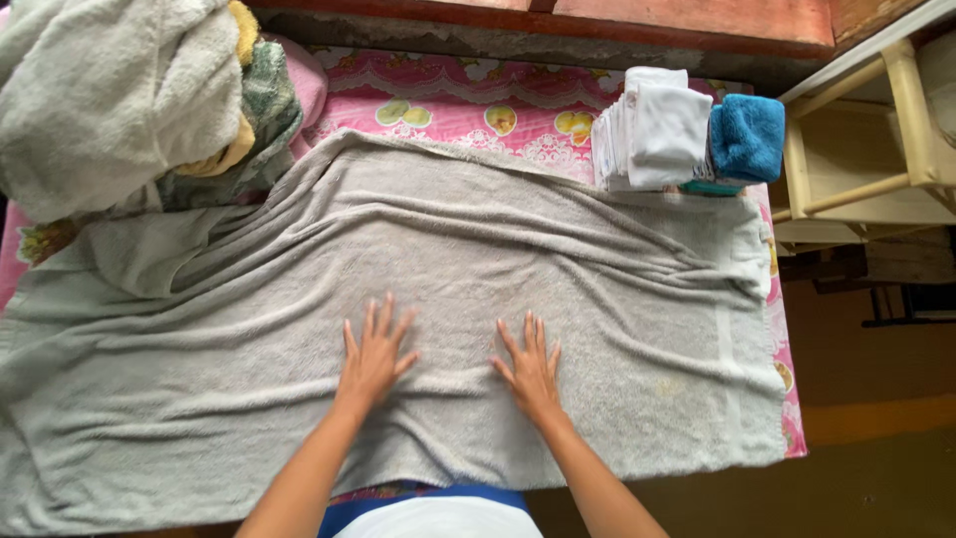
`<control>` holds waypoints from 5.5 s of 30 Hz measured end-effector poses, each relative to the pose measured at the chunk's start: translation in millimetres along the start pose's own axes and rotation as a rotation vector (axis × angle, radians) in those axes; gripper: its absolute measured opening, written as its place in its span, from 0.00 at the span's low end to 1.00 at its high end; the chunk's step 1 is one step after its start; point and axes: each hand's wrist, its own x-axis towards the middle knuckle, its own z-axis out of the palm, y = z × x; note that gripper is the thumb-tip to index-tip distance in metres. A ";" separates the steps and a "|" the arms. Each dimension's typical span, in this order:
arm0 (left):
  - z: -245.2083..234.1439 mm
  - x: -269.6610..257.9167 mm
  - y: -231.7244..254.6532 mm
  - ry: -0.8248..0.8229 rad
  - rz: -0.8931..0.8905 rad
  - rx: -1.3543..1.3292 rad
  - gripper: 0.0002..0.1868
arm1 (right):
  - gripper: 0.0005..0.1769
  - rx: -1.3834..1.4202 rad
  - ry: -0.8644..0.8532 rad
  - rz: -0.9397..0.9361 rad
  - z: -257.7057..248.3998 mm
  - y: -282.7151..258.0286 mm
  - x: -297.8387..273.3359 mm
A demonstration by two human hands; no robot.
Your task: The person folds a blue towel, a white t-shirt, and a large gray towel on a pink patterned table, stacking each neatly beside the others. The person smooths and aligns each item before folding and places the finished stacks on the table.
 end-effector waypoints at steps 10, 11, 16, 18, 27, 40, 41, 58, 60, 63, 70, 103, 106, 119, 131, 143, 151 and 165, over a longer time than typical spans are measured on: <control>35.2 -203.9 -40.9 -0.350 -0.183 0.042 0.44 | 0.38 -0.099 -0.038 0.172 68.9 -5.8 -175.4; 33.7 -210.8 -47.8 -0.299 -0.217 -0.007 0.45 | 0.37 -0.079 -0.011 0.182 73.6 -7.8 -180.5; 25.3 -228.3 -67.4 -0.358 -0.292 -0.063 0.45 | 0.36 -0.062 -0.052 0.317 81.3 -29.9 -177.2; 30.2 -238.1 -71.9 -0.314 -0.282 -0.124 0.46 | 0.37 -0.019 -0.053 0.334 79.2 -36.1 -180.2; 60.6 -243.5 -89.7 -0.224 -0.406 -0.264 0.39 | 0.37 0.024 -0.118 0.313 64.8 -30.5 -183.1; 42.7 -111.9 73.7 0.087 0.006 -0.217 0.23 | 0.37 0.168 0.401 0.398 15.2 158.6 -167.3; 43.5 -98.7 97.1 0.096 0.040 -0.217 0.24 | 0.36 0.154 0.474 0.363 6.4 185.0 -164.0; 63.1 -18.7 382.9 -0.182 0.032 -0.102 0.37 | 0.33 0.125 0.430 0.592 -84.2 486.6 -147.9; 61.7 -17.9 384.5 -0.177 0.022 -0.119 0.38 | 0.33 0.096 0.398 0.554 -89.3 484.0 -146.4; 58.1 -11.6 389.0 -0.244 -0.037 -0.076 0.33 | 0.36 0.343 0.317 0.574 -96.0 478.4 -135.9; 49.5 18.7 422.9 -0.213 -0.153 -0.213 0.17 | 0.24 0.652 0.247 0.639 -111.0 477.5 -99.0; 45.4 19.6 532.3 -0.473 -0.255 -1.321 0.24 | 0.34 1.159 0.438 0.857 -61.9 460.4 27.0; 41.5 23.1 531.7 -0.382 -0.168 -1.107 0.26 | 0.34 1.286 0.509 0.844 -67.2 457.8 30.6; 34.2 -9.1 493.3 -0.868 -0.185 -1.693 0.35 | 0.26 2.129 0.445 0.347 -224.7 375.4 26.3; 77.3 -98.4 254.3 -0.604 -0.212 -2.498 0.27 | 0.22 0.909 0.281 -0.326 -125.8 141.1 128.9; 44.5 -124.2 199.3 -0.246 -0.841 -1.638 0.37 | 0.17 0.521 0.195 -0.015 -54.9 131.1 -15.3; 103.5 -118.4 178.5 -0.255 -0.594 -1.476 0.45 | 0.33 0.176 0.059 -0.113 -50.7 139.5 -194.7; 119.4 -149.9 139.7 -0.348 -0.392 -1.587 0.27 | 0.13 0.034 0.261 0.211 25.6 202.5 -243.3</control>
